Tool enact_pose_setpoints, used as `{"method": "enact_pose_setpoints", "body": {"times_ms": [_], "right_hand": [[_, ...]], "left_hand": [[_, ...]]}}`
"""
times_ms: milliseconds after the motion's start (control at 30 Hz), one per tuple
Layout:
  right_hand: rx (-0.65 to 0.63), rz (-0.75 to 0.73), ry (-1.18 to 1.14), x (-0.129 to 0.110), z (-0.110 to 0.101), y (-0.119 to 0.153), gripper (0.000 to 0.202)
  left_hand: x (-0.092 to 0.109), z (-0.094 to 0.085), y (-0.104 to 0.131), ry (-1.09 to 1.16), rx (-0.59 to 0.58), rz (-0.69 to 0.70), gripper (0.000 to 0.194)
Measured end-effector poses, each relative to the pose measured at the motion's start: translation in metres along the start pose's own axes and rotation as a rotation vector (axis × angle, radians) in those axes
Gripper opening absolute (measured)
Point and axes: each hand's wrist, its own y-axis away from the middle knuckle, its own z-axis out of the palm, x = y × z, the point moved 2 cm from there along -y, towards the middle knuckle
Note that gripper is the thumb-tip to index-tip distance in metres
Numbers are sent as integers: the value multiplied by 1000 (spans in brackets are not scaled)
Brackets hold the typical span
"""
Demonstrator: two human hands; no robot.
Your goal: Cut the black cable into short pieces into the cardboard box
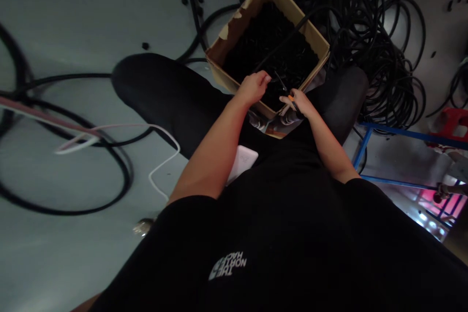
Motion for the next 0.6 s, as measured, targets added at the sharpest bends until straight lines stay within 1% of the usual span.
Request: {"method": "enact_pose_setpoints", "body": {"times_ms": [133, 200, 300, 400, 500, 600], "right_hand": [[-36, -6, 2, 0, 1, 0, 52], [-36, 8, 28, -1, 0, 0, 49], [-28, 27, 52, -2, -3, 0, 45], [-18, 22, 63, -4, -6, 2, 44], [-9, 20, 64, -5, -8, 4, 44], [-16, 28, 50, -3, -6, 6, 43]], "left_hand": [[1, 0, 1, 37, -105, 51, 27], [-2, 0, 1, 51, -126, 49, 27], [-7, 0, -1, 46, -79, 9, 28], [-10, 2, -3, 49, -29, -22, 28], [-14, 5, -6, 69, 2, -22, 26], [-19, 4, -9, 100, 92, 0, 26]]}}
